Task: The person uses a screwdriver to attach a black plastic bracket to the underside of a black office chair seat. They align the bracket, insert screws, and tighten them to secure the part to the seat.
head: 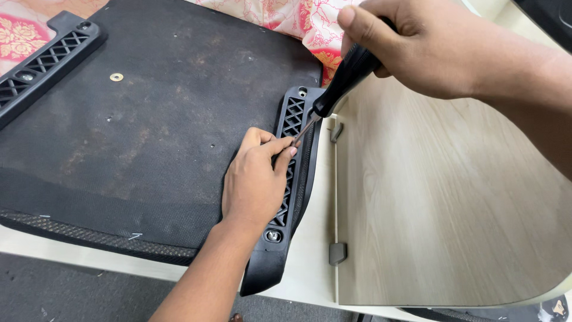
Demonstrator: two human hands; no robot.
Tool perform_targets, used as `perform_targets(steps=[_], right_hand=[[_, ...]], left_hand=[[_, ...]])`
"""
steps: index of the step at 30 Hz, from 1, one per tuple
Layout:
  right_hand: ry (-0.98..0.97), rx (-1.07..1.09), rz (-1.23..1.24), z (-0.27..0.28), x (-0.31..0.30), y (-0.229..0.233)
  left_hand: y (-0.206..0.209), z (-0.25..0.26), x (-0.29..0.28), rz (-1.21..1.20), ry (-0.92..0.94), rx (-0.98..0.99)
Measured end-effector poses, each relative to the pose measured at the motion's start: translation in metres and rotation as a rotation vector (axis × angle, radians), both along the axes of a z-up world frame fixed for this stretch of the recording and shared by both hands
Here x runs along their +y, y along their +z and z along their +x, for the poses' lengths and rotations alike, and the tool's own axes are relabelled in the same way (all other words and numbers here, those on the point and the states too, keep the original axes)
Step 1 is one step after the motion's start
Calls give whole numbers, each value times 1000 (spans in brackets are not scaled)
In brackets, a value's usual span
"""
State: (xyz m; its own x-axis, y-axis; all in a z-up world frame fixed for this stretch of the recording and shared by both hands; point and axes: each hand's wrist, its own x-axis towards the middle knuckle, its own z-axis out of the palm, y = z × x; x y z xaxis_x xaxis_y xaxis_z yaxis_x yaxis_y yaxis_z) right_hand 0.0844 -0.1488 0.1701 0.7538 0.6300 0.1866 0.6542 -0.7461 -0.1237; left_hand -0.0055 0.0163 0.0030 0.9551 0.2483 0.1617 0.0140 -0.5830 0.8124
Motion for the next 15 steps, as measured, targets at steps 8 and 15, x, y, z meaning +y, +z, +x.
perform_targets(steps=[8,15], right_hand=[[26,-43,-13,-7,8,5],[-30,-42,-54,-16,12,8]], left_hand=[[3,2,0,-2,8,66],[-1,2,0,-20,0,20]])
